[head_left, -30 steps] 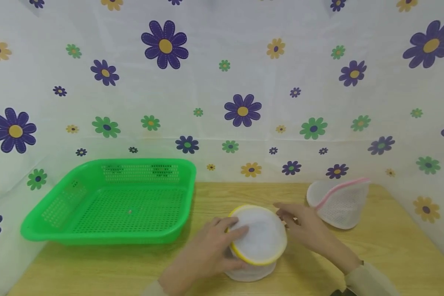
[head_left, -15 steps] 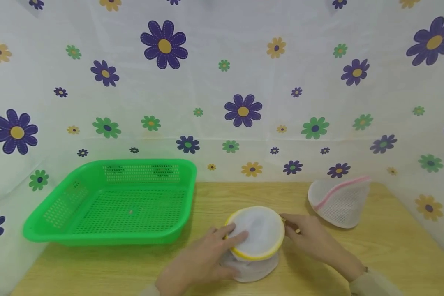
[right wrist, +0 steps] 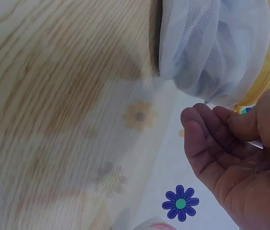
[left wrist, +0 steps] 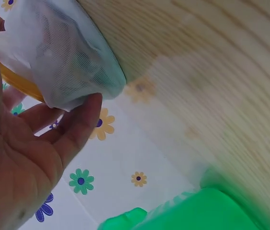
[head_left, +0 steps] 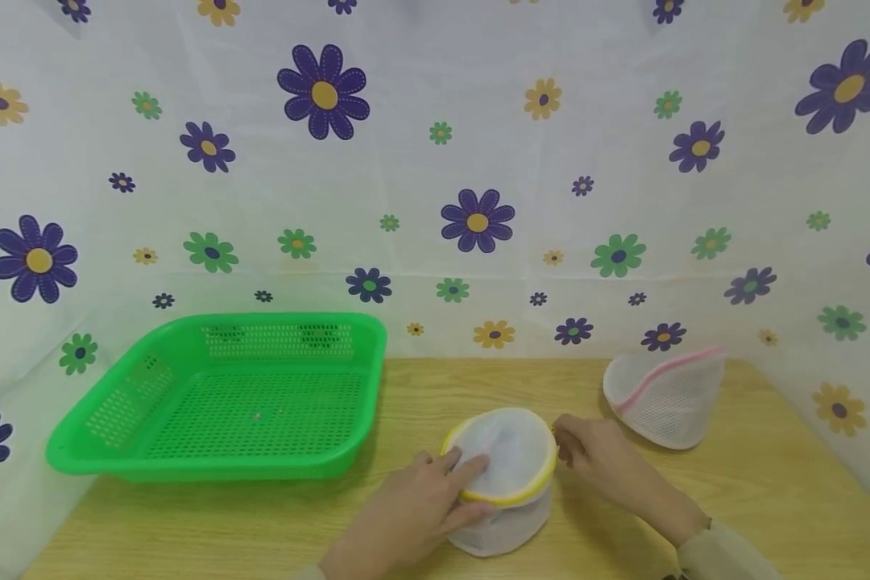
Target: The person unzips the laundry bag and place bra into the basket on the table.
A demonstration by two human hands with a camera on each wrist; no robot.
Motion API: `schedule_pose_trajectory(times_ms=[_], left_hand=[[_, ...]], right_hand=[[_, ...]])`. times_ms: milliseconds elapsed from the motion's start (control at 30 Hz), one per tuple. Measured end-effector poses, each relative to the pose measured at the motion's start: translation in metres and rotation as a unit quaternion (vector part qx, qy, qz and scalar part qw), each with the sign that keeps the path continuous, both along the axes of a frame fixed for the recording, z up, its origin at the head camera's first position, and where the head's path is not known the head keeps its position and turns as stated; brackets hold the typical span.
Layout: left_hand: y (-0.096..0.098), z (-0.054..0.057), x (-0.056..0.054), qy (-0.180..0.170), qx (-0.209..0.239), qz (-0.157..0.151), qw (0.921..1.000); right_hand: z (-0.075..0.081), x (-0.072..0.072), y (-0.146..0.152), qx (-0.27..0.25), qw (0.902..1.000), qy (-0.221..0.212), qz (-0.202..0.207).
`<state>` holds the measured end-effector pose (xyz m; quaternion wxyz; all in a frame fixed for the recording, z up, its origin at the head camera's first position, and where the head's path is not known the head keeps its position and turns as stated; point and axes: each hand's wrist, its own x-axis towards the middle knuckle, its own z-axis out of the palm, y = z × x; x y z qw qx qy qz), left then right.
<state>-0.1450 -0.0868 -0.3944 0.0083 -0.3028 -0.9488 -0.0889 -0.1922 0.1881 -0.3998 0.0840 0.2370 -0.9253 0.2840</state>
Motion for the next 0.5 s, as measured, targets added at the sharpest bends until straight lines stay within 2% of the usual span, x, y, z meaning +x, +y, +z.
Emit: schedule_pose_trajectory(times_ms=[200, 500], left_hand=[[0.008, -0.005, 0.003, 0.079, -0.008, 0.004, 0.9968], [0.013, -0.009, 0.001, 0.124, -0.026, 0.021, 0.9917]], right_hand=[[-0.001, 0.001, 0.004, 0.008, 1.0000, 0.003, -0.001], [0.001, 0.005, 0.001, 0.018, 0.9996, 0.020, 0.012]])
